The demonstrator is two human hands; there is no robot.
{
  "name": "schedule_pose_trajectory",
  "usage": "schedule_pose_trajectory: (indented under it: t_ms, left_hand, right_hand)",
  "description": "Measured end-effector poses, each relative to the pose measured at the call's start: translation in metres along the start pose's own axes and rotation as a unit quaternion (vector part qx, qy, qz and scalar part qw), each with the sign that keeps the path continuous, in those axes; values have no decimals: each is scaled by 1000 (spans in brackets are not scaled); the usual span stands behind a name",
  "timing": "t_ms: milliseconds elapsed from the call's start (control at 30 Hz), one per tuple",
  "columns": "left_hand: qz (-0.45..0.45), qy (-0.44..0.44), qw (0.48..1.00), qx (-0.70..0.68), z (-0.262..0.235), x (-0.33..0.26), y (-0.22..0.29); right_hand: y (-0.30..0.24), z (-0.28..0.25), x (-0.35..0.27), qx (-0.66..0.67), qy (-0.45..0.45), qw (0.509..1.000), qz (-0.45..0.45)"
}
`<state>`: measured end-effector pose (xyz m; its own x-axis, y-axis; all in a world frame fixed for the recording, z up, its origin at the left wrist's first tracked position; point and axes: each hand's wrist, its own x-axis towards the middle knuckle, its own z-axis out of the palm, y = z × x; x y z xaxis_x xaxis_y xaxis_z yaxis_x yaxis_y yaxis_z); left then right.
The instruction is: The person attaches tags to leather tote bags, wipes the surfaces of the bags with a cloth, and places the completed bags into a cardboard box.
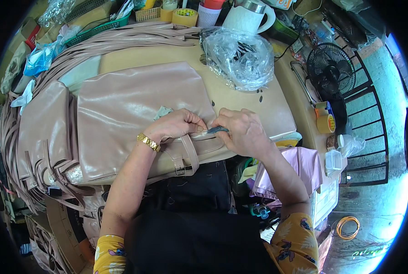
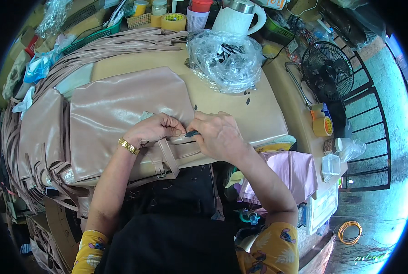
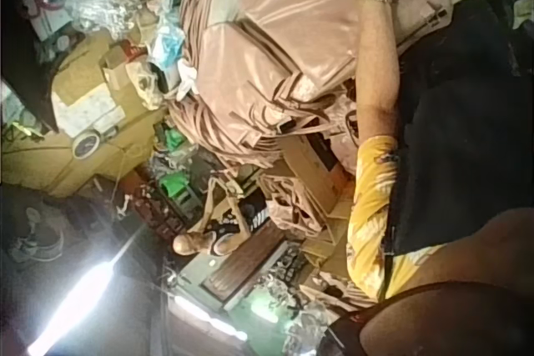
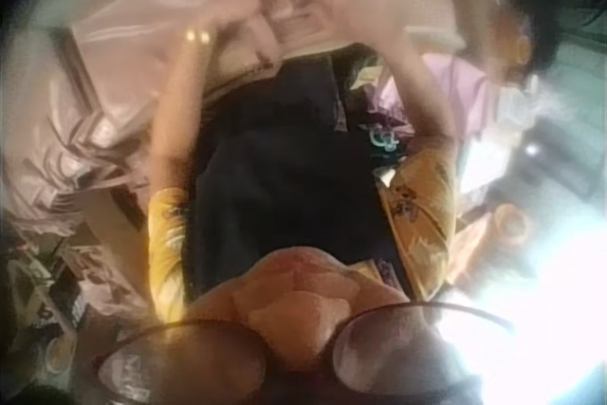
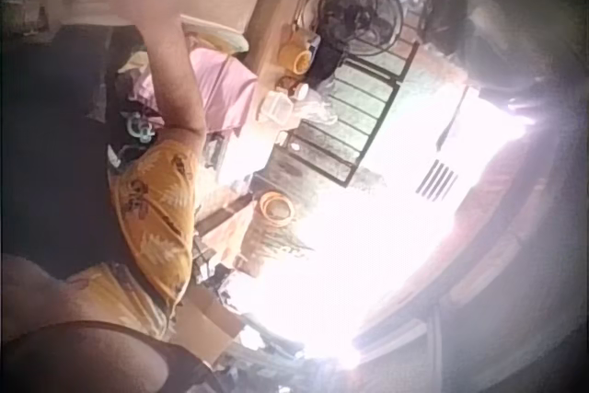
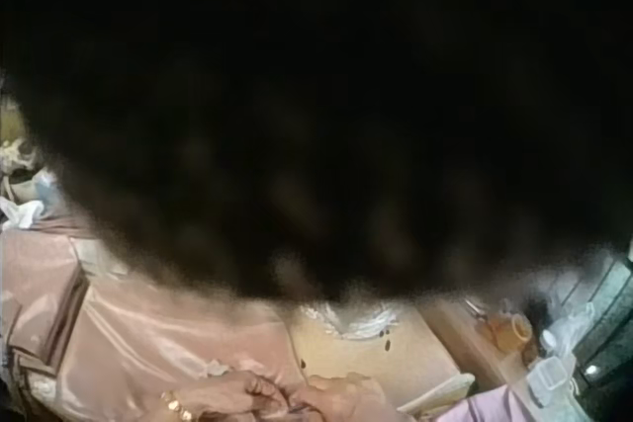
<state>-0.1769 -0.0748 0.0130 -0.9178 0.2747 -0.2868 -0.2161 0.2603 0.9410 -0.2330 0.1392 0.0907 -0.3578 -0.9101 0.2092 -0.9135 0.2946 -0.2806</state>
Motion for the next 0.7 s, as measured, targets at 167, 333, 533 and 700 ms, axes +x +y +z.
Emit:
schedule_pose_trajectory:
  t_ms: [167,333,533,700]
  left_hand:
    - [-4,-15,1000,-20,-1,4,-6]
    - [-11,-12,998,-57,-2,6,-15]
    - [1,-8,999,-51,0,1,-9]
    - [29,-12,998,-50,0,-3,-9]
  right_hand:
    - [18,19,-6,206,86,973,56]
    - [5,38,-8,142,132,979,59]
    - [1,68,-7,110,204,968,99]
    - [28,64,-16,181,232,933,208]
